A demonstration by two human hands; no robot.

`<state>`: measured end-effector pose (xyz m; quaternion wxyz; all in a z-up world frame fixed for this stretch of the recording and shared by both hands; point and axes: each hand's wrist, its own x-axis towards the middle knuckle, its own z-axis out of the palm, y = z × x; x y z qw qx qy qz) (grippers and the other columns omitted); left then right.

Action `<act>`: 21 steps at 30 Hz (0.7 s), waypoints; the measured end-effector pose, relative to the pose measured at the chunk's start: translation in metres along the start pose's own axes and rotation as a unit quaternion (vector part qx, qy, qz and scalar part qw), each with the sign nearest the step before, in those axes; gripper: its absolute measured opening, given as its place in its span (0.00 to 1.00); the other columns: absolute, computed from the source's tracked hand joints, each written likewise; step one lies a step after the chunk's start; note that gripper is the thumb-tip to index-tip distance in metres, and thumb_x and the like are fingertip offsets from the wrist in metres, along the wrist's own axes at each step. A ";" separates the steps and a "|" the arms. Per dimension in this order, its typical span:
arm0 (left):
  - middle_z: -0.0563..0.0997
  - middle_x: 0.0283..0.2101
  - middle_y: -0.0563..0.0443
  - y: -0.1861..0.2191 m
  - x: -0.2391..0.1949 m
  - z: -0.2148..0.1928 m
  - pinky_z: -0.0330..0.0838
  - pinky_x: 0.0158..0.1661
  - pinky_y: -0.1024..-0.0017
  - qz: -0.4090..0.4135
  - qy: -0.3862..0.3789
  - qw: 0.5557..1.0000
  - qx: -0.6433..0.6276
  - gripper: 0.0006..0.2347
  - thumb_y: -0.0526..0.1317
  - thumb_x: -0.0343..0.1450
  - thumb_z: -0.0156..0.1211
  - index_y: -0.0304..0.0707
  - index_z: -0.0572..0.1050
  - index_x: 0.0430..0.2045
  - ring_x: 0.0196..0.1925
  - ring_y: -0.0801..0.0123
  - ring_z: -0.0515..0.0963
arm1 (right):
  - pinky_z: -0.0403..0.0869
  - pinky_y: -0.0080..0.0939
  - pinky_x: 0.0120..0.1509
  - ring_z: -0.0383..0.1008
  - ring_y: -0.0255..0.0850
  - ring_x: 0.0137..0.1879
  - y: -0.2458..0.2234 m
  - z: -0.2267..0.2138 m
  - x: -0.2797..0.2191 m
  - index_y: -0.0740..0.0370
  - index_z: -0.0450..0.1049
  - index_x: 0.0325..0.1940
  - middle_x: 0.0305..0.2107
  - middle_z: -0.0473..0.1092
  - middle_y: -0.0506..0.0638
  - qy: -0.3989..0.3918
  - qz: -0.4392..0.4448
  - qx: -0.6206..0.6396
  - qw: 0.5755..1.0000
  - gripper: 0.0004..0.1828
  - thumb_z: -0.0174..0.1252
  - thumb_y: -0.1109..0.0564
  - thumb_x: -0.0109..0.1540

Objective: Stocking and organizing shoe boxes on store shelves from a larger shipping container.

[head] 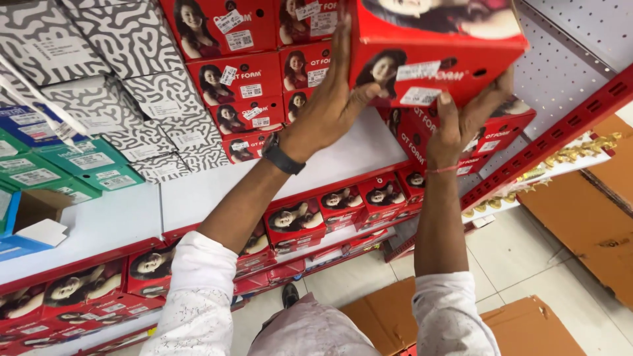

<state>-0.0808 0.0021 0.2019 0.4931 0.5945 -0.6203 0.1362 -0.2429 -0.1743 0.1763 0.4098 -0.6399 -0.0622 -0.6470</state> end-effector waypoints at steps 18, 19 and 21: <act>0.24 0.78 0.33 -0.043 0.008 -0.006 0.52 0.80 0.49 0.024 0.025 0.999 0.028 0.38 0.63 0.83 0.38 0.43 0.23 0.74 0.83 0.45 0.35 | 0.46 0.48 0.88 0.47 0.48 0.81 0.062 0.024 0.019 0.57 0.44 0.79 0.74 0.50 0.56 -0.008 0.044 0.066 0.997 0.48 0.61 0.58 0.60; 0.24 0.78 0.33 -0.042 0.013 -0.012 0.52 0.80 0.49 0.023 0.026 0.999 0.030 0.38 0.63 0.83 0.38 0.43 0.23 0.74 0.83 0.45 0.35 | 0.46 0.48 0.88 0.47 0.48 0.81 0.062 0.027 0.027 0.57 0.44 0.79 0.74 0.50 0.56 -0.009 0.044 0.068 0.997 0.48 0.61 0.58 0.60; 0.28 0.79 0.28 -0.038 0.022 -0.023 0.61 0.78 0.53 -0.013 0.014 1.000 -0.012 0.38 0.62 0.83 0.38 0.38 0.25 0.74 0.84 0.42 0.42 | 0.50 0.47 0.88 0.49 0.47 0.81 0.061 0.032 0.043 0.58 0.46 0.80 0.74 0.52 0.56 -0.039 0.029 0.059 0.997 0.43 0.61 0.55 0.65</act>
